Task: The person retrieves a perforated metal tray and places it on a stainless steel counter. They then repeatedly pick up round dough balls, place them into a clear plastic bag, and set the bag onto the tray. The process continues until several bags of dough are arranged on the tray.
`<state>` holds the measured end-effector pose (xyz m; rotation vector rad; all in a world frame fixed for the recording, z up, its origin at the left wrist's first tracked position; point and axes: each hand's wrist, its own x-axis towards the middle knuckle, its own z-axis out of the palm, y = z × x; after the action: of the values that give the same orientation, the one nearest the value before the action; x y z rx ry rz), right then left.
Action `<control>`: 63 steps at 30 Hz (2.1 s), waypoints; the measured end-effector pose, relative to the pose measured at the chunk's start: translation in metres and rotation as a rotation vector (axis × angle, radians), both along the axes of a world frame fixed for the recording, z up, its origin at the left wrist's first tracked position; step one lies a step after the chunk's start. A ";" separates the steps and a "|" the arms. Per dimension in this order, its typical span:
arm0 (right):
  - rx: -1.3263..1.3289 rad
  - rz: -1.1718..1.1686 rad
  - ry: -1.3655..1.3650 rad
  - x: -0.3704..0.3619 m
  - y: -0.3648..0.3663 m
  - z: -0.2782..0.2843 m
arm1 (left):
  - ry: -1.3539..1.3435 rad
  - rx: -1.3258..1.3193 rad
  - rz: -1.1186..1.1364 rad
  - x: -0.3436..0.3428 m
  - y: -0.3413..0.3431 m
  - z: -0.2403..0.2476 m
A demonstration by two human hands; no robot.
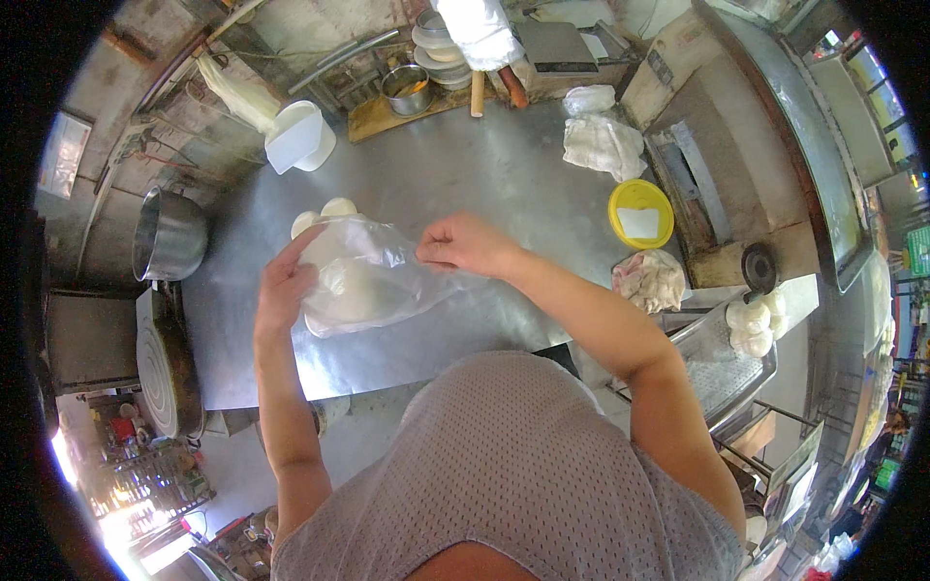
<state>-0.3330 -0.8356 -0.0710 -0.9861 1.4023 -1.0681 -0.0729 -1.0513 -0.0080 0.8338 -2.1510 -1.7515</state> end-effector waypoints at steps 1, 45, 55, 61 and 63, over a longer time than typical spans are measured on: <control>0.008 -0.043 -0.010 0.001 0.002 0.001 | 0.001 0.005 -0.006 -0.003 -0.003 -0.006; -0.017 -0.762 -0.203 0.010 0.064 -0.064 | 0.482 0.739 0.365 -0.090 0.130 -0.109; 0.234 -0.933 -0.405 -0.028 0.064 -0.144 | 0.751 0.967 0.322 -0.048 0.084 -0.125; -0.074 -1.394 -1.040 -0.076 0.071 -0.145 | 0.579 0.875 0.340 0.018 0.065 -0.166; -0.125 -1.223 -0.825 -0.075 0.063 -0.120 | 0.331 0.470 0.219 0.021 0.088 -0.165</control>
<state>-0.4078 -0.7726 -0.1905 0.4174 1.1416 -2.1228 -0.0523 -0.9632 -0.1734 0.7750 -1.4077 -2.1283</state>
